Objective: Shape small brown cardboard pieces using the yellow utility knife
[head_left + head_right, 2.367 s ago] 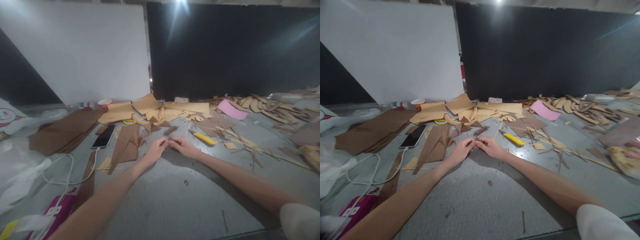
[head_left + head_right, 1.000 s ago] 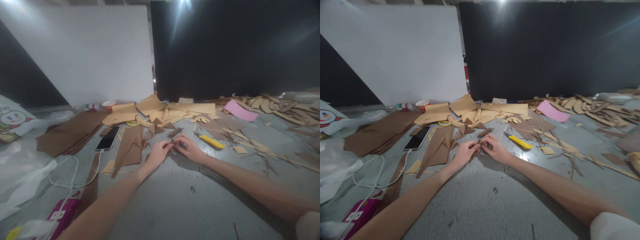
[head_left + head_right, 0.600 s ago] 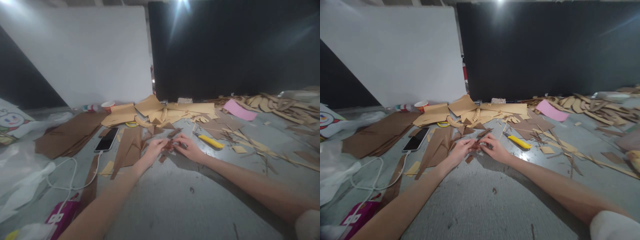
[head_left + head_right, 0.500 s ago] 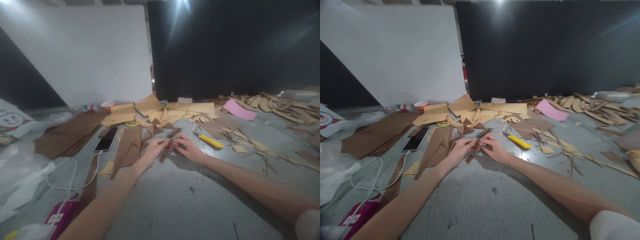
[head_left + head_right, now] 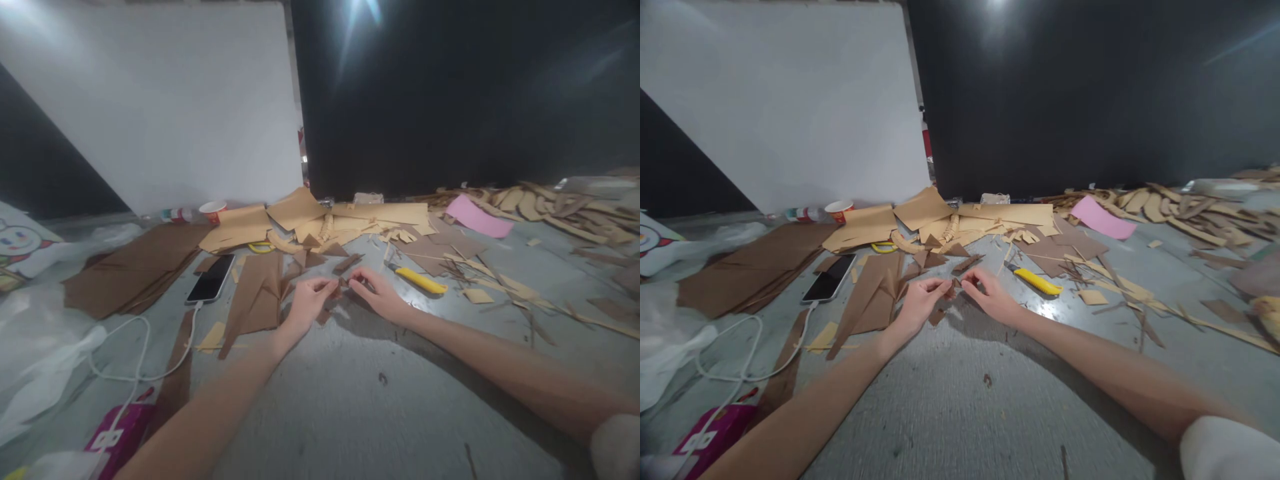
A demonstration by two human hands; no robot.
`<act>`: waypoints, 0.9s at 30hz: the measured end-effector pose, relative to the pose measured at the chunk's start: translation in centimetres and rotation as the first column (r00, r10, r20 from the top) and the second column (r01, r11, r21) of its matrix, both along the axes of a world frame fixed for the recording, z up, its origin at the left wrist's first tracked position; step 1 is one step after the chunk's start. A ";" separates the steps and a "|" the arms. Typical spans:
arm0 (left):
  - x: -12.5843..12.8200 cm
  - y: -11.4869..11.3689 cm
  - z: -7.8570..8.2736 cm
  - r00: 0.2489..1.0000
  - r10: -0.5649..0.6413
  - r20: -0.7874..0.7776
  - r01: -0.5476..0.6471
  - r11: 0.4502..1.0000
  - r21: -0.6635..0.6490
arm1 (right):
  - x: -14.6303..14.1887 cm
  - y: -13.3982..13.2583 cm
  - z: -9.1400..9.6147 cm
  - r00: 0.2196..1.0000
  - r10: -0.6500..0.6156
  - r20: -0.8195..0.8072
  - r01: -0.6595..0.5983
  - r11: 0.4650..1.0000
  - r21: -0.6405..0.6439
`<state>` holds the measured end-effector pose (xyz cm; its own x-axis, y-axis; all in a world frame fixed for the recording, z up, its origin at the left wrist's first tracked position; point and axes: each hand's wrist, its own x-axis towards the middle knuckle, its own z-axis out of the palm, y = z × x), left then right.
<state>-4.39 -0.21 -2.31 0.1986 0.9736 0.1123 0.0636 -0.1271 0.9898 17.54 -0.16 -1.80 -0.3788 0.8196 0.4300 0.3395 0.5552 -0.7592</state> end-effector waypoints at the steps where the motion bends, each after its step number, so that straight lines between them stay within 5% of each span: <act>1: 0.1 -0.2 0.1 1.000 -0.008 -0.027 0.008 1.000 0.017 | -0.1 0.1 -0.1 0.999 0.014 0.033 -0.014 1.000 -0.016; 7: 0.6 -1.2 0.8 0.987 -0.040 -0.158 0.056 0.994 0.093 | -0.3 0.4 -0.7 0.990 0.024 0.138 -0.023 1.000 -0.005; 17: 0.8 -1.6 1.0 0.963 -0.148 -0.227 0.172 0.981 0.090 | -0.1 -0.1 -0.2 0.999 -0.033 0.006 0.033 0.999 -0.028; 27: 0.7 -1.4 0.9 0.952 -0.176 -0.252 0.203 0.975 0.086 | 0.0 -0.3 0.4 0.997 0.052 -0.050 -0.058 0.989 -0.134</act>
